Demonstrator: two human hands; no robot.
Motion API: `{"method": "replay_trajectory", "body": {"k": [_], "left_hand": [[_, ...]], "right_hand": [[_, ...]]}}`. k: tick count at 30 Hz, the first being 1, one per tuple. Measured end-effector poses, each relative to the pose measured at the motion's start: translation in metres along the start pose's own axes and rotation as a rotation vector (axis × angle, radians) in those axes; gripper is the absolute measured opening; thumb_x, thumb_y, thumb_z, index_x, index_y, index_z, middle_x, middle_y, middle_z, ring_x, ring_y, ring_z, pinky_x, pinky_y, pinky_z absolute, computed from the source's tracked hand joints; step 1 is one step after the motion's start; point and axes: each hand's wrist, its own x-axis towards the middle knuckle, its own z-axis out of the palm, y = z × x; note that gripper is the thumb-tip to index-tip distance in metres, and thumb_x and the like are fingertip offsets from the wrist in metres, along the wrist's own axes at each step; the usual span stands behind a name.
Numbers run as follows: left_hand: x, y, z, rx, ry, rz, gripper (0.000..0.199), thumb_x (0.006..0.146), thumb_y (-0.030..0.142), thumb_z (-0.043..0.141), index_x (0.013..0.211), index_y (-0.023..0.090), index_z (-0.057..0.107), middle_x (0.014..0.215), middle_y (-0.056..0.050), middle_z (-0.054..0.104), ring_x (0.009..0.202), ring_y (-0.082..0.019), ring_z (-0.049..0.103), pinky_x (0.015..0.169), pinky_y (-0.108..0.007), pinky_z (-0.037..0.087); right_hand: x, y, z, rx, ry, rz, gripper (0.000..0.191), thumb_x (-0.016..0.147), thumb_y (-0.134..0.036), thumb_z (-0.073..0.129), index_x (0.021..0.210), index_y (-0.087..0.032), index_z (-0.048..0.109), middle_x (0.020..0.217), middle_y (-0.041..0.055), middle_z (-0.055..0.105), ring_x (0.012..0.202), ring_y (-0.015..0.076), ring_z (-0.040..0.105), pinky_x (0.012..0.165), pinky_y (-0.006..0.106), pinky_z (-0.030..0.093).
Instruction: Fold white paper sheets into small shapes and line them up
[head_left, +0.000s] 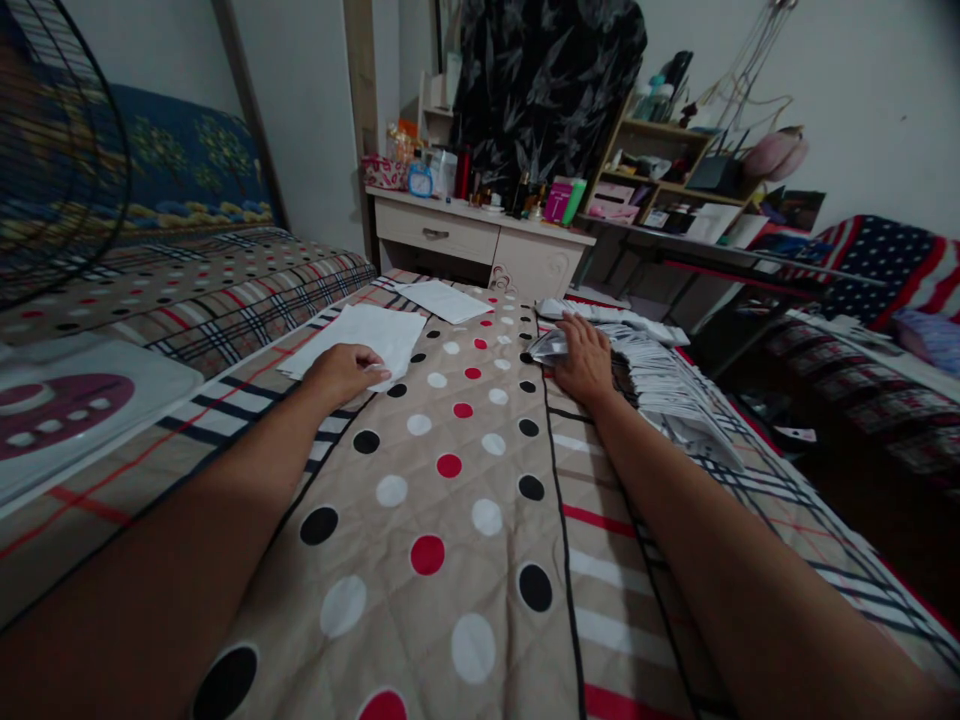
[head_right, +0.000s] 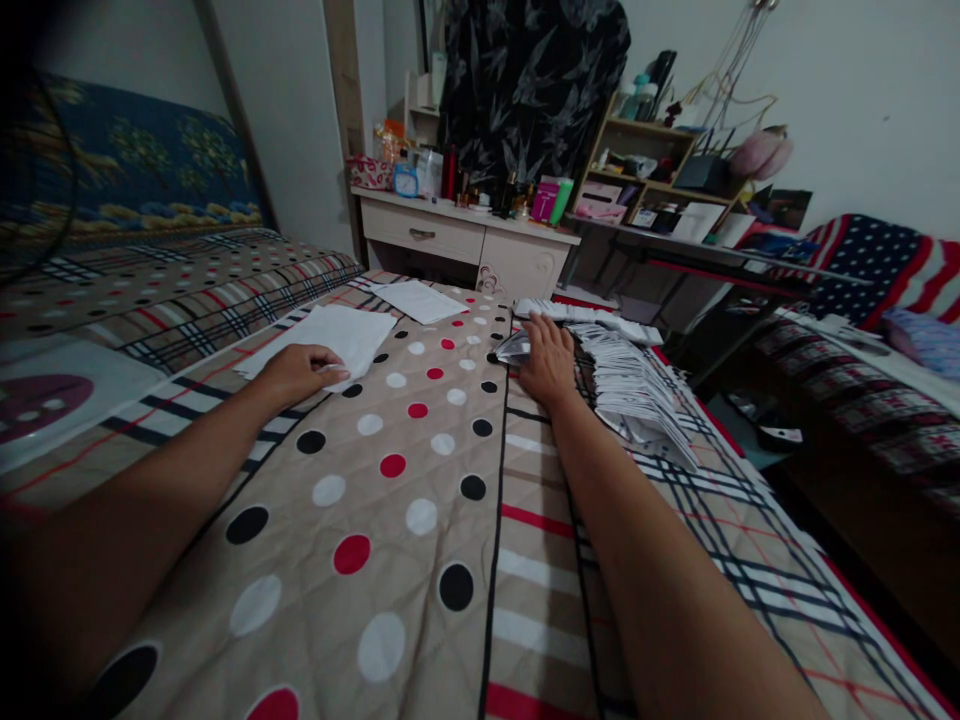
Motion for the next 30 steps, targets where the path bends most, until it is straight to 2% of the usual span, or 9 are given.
{"method": "replay_trajectory", "body": {"k": [5,9,12,16,23,27,30], "left_hand": [[0.000,0.000,0.000,0.004,-0.003,0.003,0.033,0.060,0.047,0.070,0.081,0.021,0.074,0.081,-0.005,0.074,0.078,-0.024,0.065,0.067,-0.031,0.045],[0.001,-0.002,0.000,0.003,-0.015,0.013,0.033,0.061,0.047,0.069,0.081,0.021,0.073,0.083,-0.006,0.073,0.079,-0.024,0.065,0.071,-0.032,0.046],[0.002,-0.003,0.001,0.014,-0.017,-0.003,0.036,0.061,0.049,0.069,0.082,0.021,0.073,0.083,-0.006,0.073,0.080,-0.024,0.065,0.071,-0.033,0.046],[0.002,-0.003,0.001,0.028,0.000,-0.017,0.038,0.060,0.051,0.070,0.083,0.022,0.073,0.083,-0.006,0.073,0.081,-0.024,0.065,0.070,-0.032,0.046],[0.001,-0.001,0.000,0.031,-0.005,-0.012,0.037,0.059,0.052,0.070,0.082,0.022,0.074,0.080,-0.005,0.073,0.079,-0.024,0.064,0.068,-0.032,0.046],[0.002,0.000,-0.001,0.023,-0.007,-0.020,0.037,0.058,0.052,0.070,0.081,0.023,0.073,0.082,-0.005,0.073,0.080,-0.024,0.064,0.069,-0.031,0.046],[0.002,0.001,-0.001,0.036,-0.003,-0.035,0.036,0.058,0.052,0.071,0.080,0.024,0.074,0.083,-0.004,0.073,0.080,-0.024,0.064,0.069,-0.031,0.046]], "right_hand": [[0.006,0.010,0.011,0.056,-0.070,0.007,0.071,0.075,-0.019,0.046,0.145,-0.014,0.037,0.150,0.0139,0.046,0.141,0.0304,0.033,0.113,0.052,0.020],[0.011,0.012,0.015,0.050,-0.088,0.024,0.067,0.076,-0.025,0.048,0.142,-0.016,0.044,0.141,0.0140,0.055,0.131,0.0323,0.042,0.113,0.051,0.020],[0.011,0.013,0.017,0.035,-0.064,0.068,0.062,0.076,-0.029,0.052,0.137,-0.015,0.051,0.130,0.0152,0.060,0.121,0.0331,0.048,0.109,0.048,0.026],[0.009,0.016,0.018,0.024,-0.030,0.120,0.044,0.080,-0.031,0.053,0.121,-0.018,0.064,0.122,0.0135,0.062,0.115,0.0316,0.051,0.101,0.044,0.032],[0.011,0.017,0.018,0.032,-0.133,0.202,0.034,0.087,-0.032,0.053,0.115,-0.016,0.063,0.110,0.0141,0.068,0.103,0.0293,0.058,0.083,0.037,0.041],[0.010,0.017,0.018,-0.015,-0.123,0.207,0.031,0.089,-0.033,0.052,0.114,-0.018,0.064,0.117,0.0142,0.066,0.107,0.0295,0.059,0.084,0.037,0.042],[0.011,0.018,0.020,-0.026,-0.188,0.257,0.038,0.092,-0.036,0.051,0.124,-0.019,0.060,0.120,0.0151,0.067,0.105,0.0300,0.061,0.084,0.039,0.043]]}}
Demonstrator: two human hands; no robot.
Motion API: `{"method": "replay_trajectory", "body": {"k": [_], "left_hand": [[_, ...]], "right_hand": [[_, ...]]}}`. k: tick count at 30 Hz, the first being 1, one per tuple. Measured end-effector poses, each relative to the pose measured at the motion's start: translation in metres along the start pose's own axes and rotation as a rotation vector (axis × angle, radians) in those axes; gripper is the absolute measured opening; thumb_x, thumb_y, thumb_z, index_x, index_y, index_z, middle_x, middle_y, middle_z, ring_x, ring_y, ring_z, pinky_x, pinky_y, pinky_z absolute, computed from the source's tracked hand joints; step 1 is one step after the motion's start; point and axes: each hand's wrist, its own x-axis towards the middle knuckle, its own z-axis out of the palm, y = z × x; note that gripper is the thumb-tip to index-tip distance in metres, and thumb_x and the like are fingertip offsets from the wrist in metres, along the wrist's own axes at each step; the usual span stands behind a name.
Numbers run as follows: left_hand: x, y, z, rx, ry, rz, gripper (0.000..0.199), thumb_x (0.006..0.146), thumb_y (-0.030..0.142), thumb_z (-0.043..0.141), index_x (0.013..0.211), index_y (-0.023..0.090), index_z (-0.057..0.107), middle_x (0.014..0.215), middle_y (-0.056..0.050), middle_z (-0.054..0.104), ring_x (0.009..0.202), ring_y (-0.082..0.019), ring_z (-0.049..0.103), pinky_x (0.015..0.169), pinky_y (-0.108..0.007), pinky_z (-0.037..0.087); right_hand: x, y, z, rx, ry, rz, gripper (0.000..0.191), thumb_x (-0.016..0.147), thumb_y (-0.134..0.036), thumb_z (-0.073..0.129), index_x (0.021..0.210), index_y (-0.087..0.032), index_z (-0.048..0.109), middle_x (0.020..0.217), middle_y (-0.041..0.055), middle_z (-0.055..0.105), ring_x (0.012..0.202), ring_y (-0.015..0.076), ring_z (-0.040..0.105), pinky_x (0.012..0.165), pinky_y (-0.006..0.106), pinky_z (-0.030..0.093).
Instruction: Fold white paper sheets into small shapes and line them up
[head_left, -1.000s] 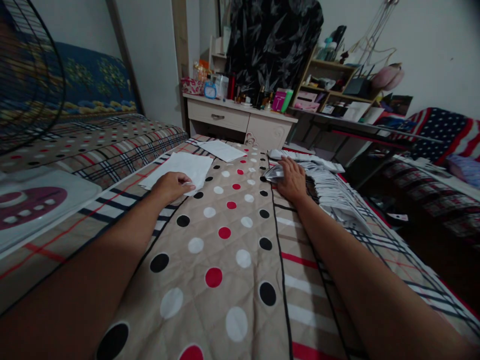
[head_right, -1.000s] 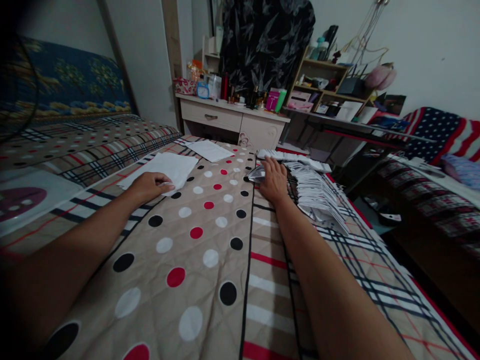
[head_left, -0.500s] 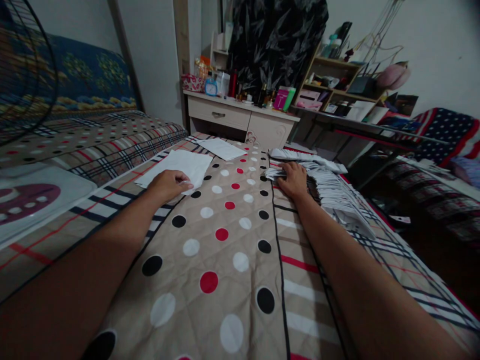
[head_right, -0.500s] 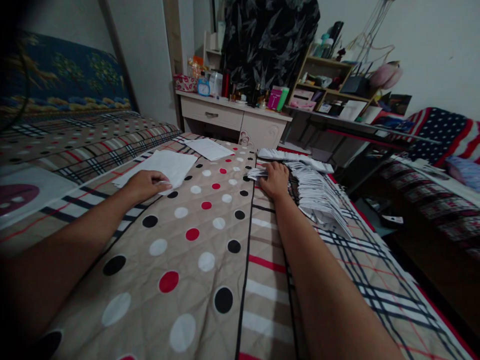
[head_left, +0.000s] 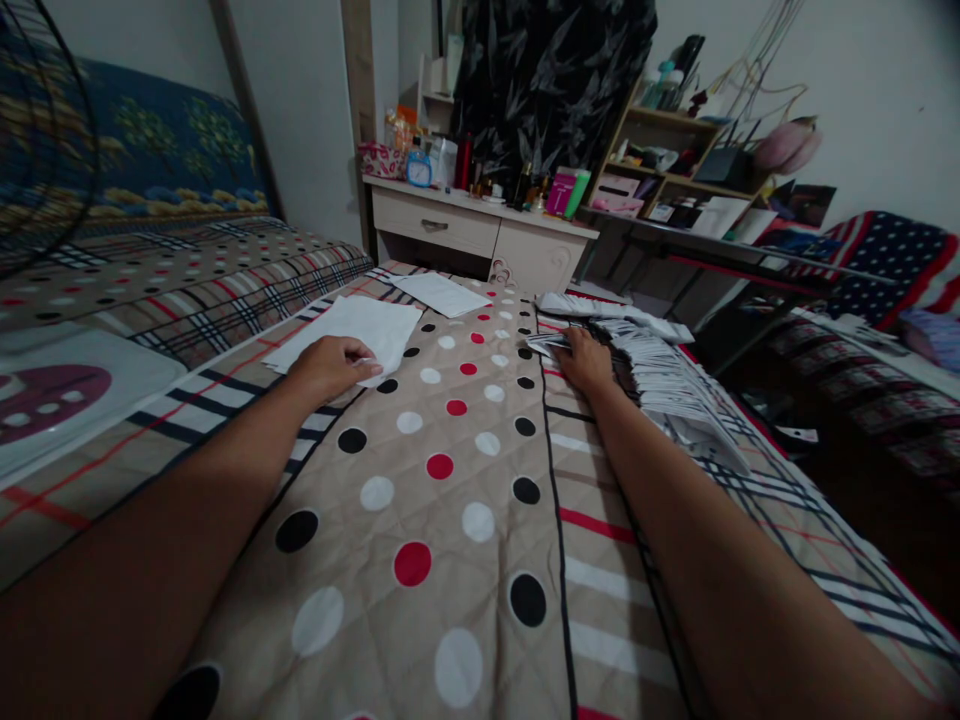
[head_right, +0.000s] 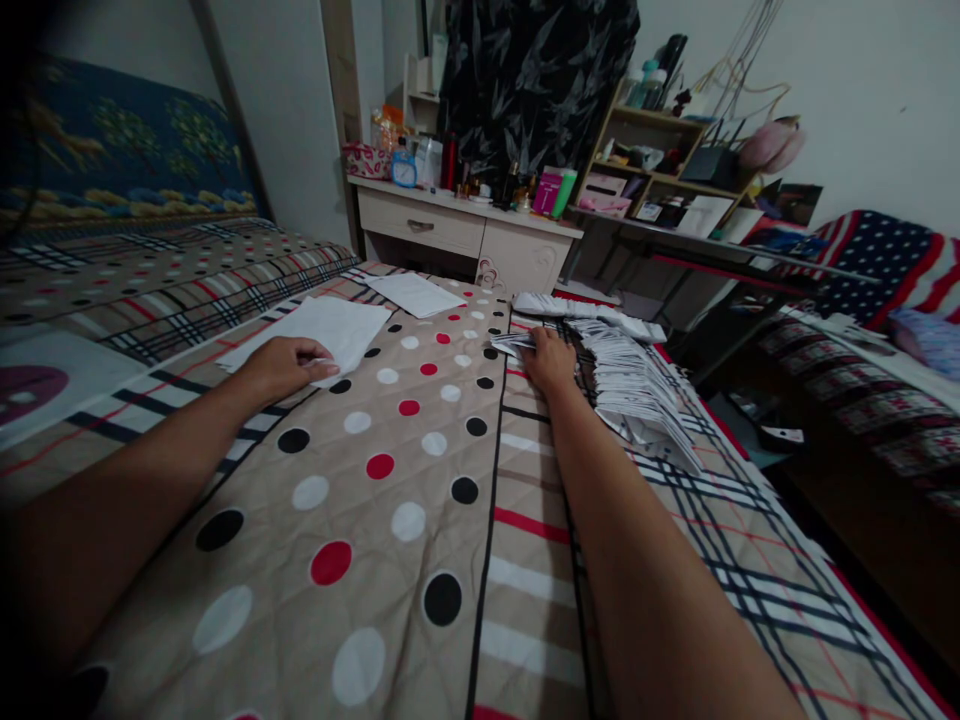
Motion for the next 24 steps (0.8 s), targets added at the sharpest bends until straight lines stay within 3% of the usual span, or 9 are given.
{"method": "replay_trajectory", "body": {"k": [5,13,18,21,24], "left_hand": [[-0.002,0.002,-0.001,-0.010,-0.001,0.012,0.035,0.058,0.051,0.071,0.080,0.023,0.073,0.083,-0.004,0.073,0.080,-0.024,0.064,0.069,-0.031,0.046],[0.000,0.001,0.000,0.008,0.005,-0.015,0.037,0.058,0.050,0.072,0.084,0.023,0.075,0.083,-0.003,0.074,0.079,-0.024,0.064,0.069,-0.031,0.046],[-0.003,0.006,-0.003,-0.024,0.003,-0.010,0.034,0.058,0.046,0.073,0.081,0.021,0.075,0.079,-0.004,0.073,0.078,-0.024,0.064,0.069,-0.031,0.046],[-0.005,0.008,-0.007,-0.066,-0.015,0.036,0.032,0.059,0.041,0.071,0.081,0.018,0.076,0.079,-0.004,0.073,0.077,-0.022,0.062,0.071,-0.030,0.046],[-0.004,0.006,-0.010,-0.121,-0.055,0.052,0.032,0.059,0.034,0.067,0.085,0.017,0.076,0.079,-0.002,0.072,0.074,-0.021,0.061,0.071,-0.029,0.046]], "right_hand": [[0.002,0.001,0.002,0.016,-0.032,-0.015,0.044,0.091,-0.036,0.053,0.134,-0.026,0.057,0.123,0.0123,0.067,0.111,0.0307,0.059,0.087,0.040,0.043],[-0.003,0.004,-0.006,-0.076,0.169,0.067,0.031,0.085,-0.040,0.059,0.107,-0.023,0.074,0.102,0.0121,0.070,0.099,0.0293,0.061,0.077,0.036,0.041],[-0.002,0.006,-0.005,-0.114,0.117,0.124,0.031,0.087,-0.042,0.056,0.097,-0.020,0.076,0.099,0.0148,0.072,0.088,0.0279,0.061,0.075,0.037,0.040],[-0.007,0.001,-0.004,-0.151,0.134,0.095,0.041,0.087,-0.048,0.055,0.104,-0.015,0.073,0.102,0.0185,0.070,0.099,0.0331,0.058,0.085,0.045,0.039],[-0.018,-0.006,-0.008,-0.152,0.254,0.031,0.056,0.086,-0.053,0.054,0.123,-0.011,0.062,0.118,0.0209,0.064,0.112,0.0363,0.051,0.098,0.052,0.033]]}}
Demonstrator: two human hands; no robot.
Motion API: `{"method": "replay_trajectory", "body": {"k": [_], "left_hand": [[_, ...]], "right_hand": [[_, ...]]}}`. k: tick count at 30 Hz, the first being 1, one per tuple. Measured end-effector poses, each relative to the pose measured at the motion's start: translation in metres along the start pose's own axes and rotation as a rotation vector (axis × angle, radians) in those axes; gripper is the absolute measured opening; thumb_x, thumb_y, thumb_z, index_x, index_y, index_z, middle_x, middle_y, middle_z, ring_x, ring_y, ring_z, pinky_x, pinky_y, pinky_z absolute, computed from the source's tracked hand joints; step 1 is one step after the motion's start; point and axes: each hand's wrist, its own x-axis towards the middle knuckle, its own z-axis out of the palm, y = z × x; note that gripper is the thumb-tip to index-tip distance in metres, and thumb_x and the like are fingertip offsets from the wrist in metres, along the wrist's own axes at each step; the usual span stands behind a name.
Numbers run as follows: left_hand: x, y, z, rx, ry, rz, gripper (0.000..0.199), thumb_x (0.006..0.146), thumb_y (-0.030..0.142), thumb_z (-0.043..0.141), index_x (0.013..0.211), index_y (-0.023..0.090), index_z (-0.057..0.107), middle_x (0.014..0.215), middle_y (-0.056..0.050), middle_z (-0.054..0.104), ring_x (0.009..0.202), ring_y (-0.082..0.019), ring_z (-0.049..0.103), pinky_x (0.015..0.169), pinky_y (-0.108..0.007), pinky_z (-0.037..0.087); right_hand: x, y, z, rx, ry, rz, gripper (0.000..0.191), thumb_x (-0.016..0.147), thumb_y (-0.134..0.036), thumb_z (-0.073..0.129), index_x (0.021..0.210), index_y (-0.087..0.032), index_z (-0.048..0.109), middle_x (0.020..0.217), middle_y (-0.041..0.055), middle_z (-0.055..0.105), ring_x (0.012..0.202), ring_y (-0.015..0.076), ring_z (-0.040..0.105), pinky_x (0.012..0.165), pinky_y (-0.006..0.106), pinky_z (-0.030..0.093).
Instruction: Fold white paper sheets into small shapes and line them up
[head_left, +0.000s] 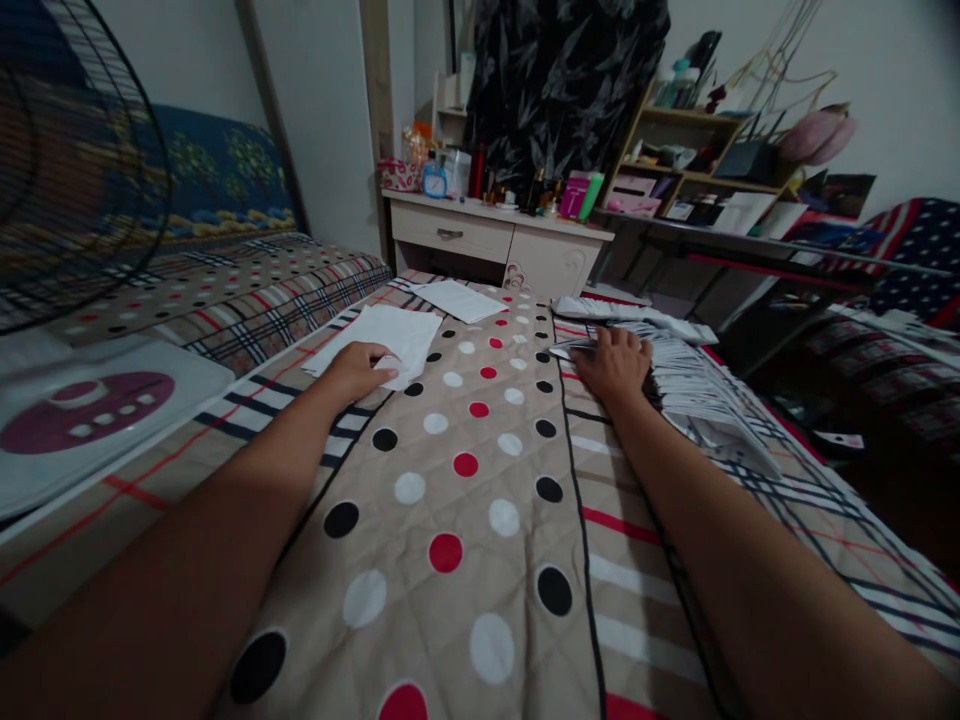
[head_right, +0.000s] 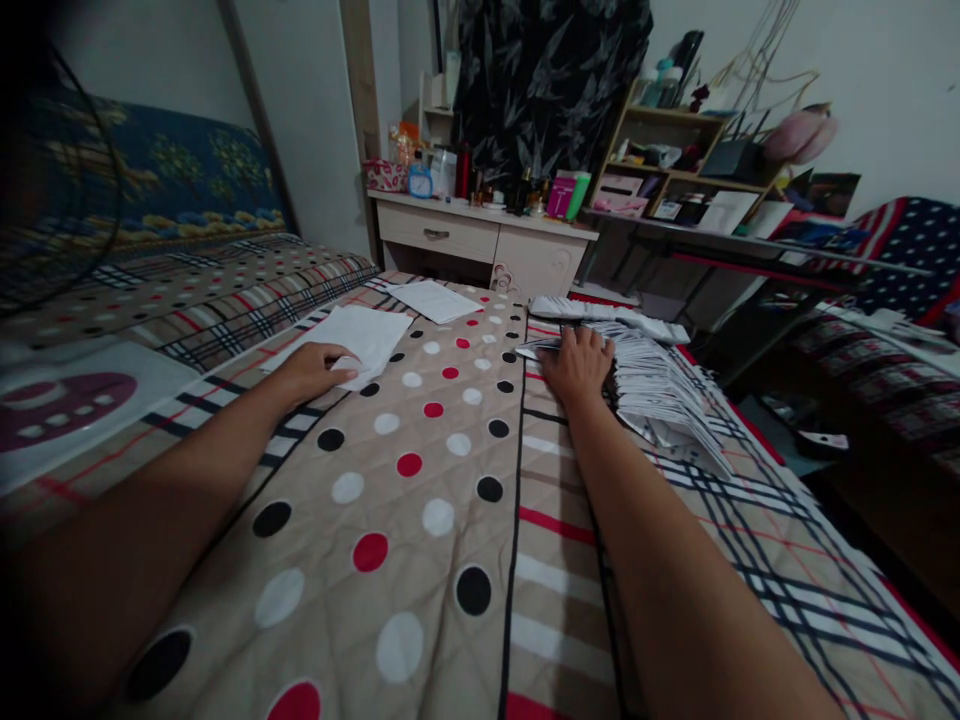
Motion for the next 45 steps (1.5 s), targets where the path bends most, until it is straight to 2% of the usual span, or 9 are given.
{"method": "replay_trajectory", "body": {"k": [7,12,18,21,26,29,33,40,45], "left_hand": [[-0.003,-0.003,-0.003,-0.076,0.036,-0.025,0.037,0.063,0.033,0.068,0.093,0.012,0.076,0.080,-0.004,0.073,0.074,-0.020,0.062,0.068,-0.028,0.046],[-0.014,0.040,0.004,0.128,0.282,0.116,0.027,0.076,0.033,0.064,0.094,0.017,0.078,0.092,-0.007,0.074,0.085,-0.024,0.066,0.076,-0.032,0.048],[-0.073,0.139,0.048,0.281,-0.033,0.694,0.020,0.086,0.019,0.057,0.090,0.022,0.077,0.095,-0.004,0.074,0.090,-0.020,0.068,0.077,-0.030,0.049],[-0.096,0.163,0.063,0.210,-0.166,0.851,0.023,0.088,0.040,0.062,0.091,0.021,0.076,0.095,-0.005,0.075,0.088,-0.021,0.068,0.075,-0.031,0.049],[-0.073,0.133,0.060,0.048,-0.027,0.666,0.026,0.094,0.026,0.050,0.093,0.019,0.075,0.095,-0.006,0.075,0.087,-0.019,0.068,0.080,-0.030,0.051],[-0.046,0.098,0.058,0.063,-0.011,0.593,0.040,0.079,0.004,0.051,0.109,0.020,0.072,0.113,-0.005,0.072,0.103,-0.020,0.066,0.092,-0.033,0.052],[-0.031,0.072,0.063,0.087,-0.101,0.683,0.059,0.065,-0.007,0.043,0.108,0.019,0.073,0.113,-0.005,0.070,0.108,-0.020,0.064,0.100,-0.037,0.051],[-0.038,0.079,0.063,-0.032,-0.210,0.764,0.051,0.068,0.000,0.053,0.112,0.019,0.072,0.119,-0.007,0.068,0.114,-0.021,0.062,0.106,-0.040,0.046],[-0.044,0.087,0.060,-0.214,-0.280,0.643,0.032,0.071,0.026,0.073,0.100,0.015,0.074,0.117,-0.009,0.070,0.111,-0.026,0.064,0.103,-0.038,0.048]], "right_hand": [[-0.025,-0.014,-0.033,0.125,0.022,-0.146,0.049,0.086,-0.041,0.056,0.128,-0.015,0.054,0.139,0.0177,0.052,0.127,0.0346,0.041,0.110,0.052,0.022],[-0.051,-0.030,-0.058,0.292,-0.012,-0.122,0.044,0.087,-0.038,0.057,0.126,-0.018,0.057,0.136,0.0162,0.054,0.123,0.0344,0.047,0.104,0.050,0.035],[-0.090,-0.055,-0.094,0.757,-0.011,-0.275,0.062,0.079,-0.033,0.069,0.137,-0.021,0.051,0.144,0.0157,0.049,0.133,0.0318,0.045,0.108,0.050,0.039],[-0.103,-0.055,-0.104,0.945,-0.122,-0.301,0.026,0.078,-0.026,0.067,0.104,-0.022,0.072,0.126,0.0126,0.064,0.116,0.0291,0.060,0.099,0.045,0.048],[-0.103,-0.039,-0.093,1.150,-0.116,-0.010,0.024,0.070,-0.011,0.059,0.082,-0.022,0.077,0.111,0.0097,0.072,0.106,0.0252,0.067,0.093,0.042,0.052],[-0.100,-0.032,-0.085,1.226,-0.126,0.100,0.020,0.066,-0.012,0.064,0.078,-0.021,0.076,0.110,0.0098,0.073,0.107,0.0264,0.067,0.094,0.043,0.051],[-0.099,-0.032,-0.084,1.269,-0.152,0.153,0.021,0.062,-0.012,0.064,0.077,-0.021,0.076,0.110,0.0095,0.073,0.108,0.0264,0.067,0.095,0.043,0.050],[-0.097,-0.034,-0.082,1.240,-0.114,0.215,0.016,0.069,-0.022,0.068,0.083,-0.021,0.076,0.100,0.0067,0.076,0.099,0.0241,0.068,0.093,0.040,0.050],[-0.097,-0.035,-0.093,1.189,-0.093,0.316,0.019,0.075,-0.035,0.068,0.077,-0.017,0.073,0.067,0.0015,0.069,0.064,0.0173,0.061,0.062,0.029,0.047]]}}
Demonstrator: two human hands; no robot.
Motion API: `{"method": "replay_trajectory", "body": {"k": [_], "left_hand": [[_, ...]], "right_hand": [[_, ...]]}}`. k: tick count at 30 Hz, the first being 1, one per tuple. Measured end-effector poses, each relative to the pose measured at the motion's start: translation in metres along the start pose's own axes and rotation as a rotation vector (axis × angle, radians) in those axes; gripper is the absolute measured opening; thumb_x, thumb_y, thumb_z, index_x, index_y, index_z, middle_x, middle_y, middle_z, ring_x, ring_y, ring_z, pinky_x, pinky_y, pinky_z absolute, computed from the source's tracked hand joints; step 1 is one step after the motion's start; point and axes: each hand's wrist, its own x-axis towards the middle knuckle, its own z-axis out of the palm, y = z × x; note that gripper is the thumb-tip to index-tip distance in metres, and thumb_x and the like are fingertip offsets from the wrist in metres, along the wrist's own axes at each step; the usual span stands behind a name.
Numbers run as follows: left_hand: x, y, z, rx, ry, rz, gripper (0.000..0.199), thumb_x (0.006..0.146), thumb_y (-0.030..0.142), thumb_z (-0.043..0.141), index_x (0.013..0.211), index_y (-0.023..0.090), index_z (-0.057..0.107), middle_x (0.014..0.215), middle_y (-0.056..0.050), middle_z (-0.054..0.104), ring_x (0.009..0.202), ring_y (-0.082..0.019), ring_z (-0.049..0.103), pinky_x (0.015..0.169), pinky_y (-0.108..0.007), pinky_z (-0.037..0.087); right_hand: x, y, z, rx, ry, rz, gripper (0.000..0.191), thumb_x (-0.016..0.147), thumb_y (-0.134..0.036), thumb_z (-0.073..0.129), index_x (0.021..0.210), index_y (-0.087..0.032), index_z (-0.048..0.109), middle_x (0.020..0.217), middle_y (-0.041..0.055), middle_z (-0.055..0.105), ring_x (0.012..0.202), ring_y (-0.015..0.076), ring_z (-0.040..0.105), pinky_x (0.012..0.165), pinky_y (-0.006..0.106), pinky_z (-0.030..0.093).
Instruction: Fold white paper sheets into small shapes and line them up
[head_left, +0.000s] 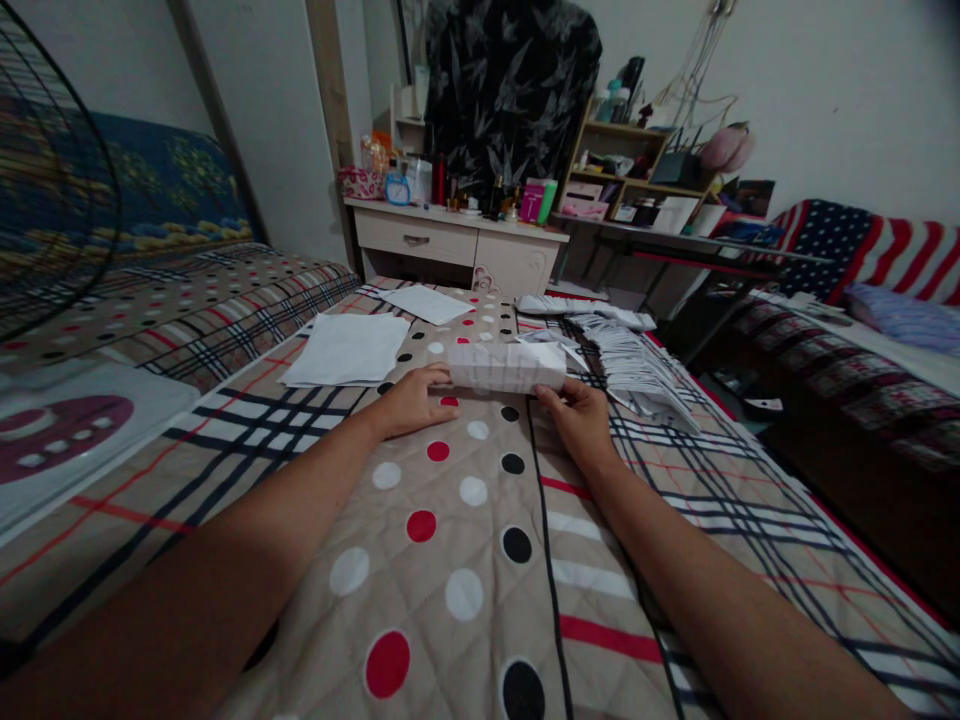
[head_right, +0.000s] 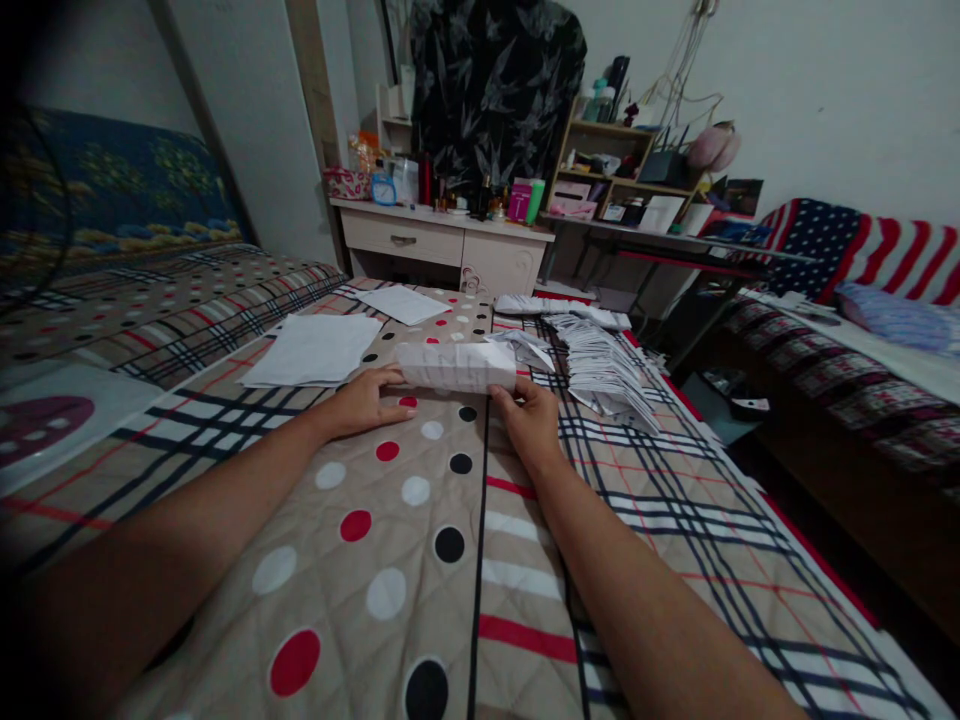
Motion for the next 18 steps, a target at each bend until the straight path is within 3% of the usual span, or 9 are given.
{"method": "replay_trajectory", "body": {"k": [5,8,10,13,15,18], "left_hand": [[0.005,0.005,0.010,-0.347,0.137,-0.251,0.045,0.073,0.055,0.071,0.089,0.012,0.075,0.100,-0.010,0.076,0.092,-0.026,0.070,0.087,-0.040,0.056],[0.007,0.007,0.015,-0.472,0.175,-0.335,0.054,0.066,0.059,0.076,0.091,0.012,0.074,0.094,-0.010,0.077,0.089,-0.026,0.071,0.085,-0.040,0.056],[0.007,0.007,0.017,-0.496,0.181,-0.363,0.051,0.067,0.054,0.077,0.095,0.011,0.072,0.092,-0.010,0.076,0.085,-0.024,0.071,0.080,-0.038,0.056],[0.006,0.007,0.020,-0.326,0.221,-0.395,0.049,0.071,0.034,0.078,0.112,0.010,0.064,0.086,-0.008,0.073,0.071,-0.019,0.068,0.069,-0.034,0.056],[0.006,0.007,0.021,-0.118,0.255,-0.384,0.063,0.068,0.022,0.078,0.127,0.012,0.056,0.090,-0.006,0.071,0.064,-0.016,0.065,0.067,-0.033,0.055],[0.004,0.008,0.022,0.188,0.290,-0.261,0.086,0.064,0.016,0.081,0.141,0.017,0.043,0.118,-0.012,0.064,0.085,-0.021,0.067,0.083,-0.040,0.055]], "right_hand": [[-0.004,-0.015,0.000,0.100,-0.090,0.072,0.028,0.079,-0.042,0.066,0.067,-0.017,0.065,0.048,-0.0033,0.054,0.043,0.0117,0.048,0.043,0.024,0.034],[-0.005,-0.016,0.002,0.152,-0.127,0.124,0.028,0.079,-0.045,0.066,0.079,-0.017,0.068,0.054,-0.0025,0.058,0.040,0.0111,0.047,0.039,0.024,0.034],[-0.004,-0.015,0.003,0.140,-0.141,0.153,0.033,0.078,-0.045,0.065,0.096,-0.017,0.068,0.060,-0.0017,0.063,0.038,0.0112,0.047,0.038,0.024,0.035],[-0.003,-0.010,0.003,-0.032,-0.124,0.189,0.047,0.077,-0.040,0.065,0.118,-0.017,0.060,0.058,-0.0029,0.062,0.040,0.0141,0.051,0.041,0.026,0.039],[-0.002,-0.007,0.002,-0.226,-0.064,0.170,0.054,0.074,-0.035,0.068,0.123,-0.016,0.058,0.063,-0.0010,0.065,0.053,0.0179,0.059,0.052,0.030,0.047],[-0.001,-0.004,0.000,-0.517,0.009,0.058,0.054,0.068,-0.027,0.073,0.120,-0.019,0.062,0.093,0.0083,0.071,0.081,0.0255,0.066,0.074,0.040,0.053]]}}
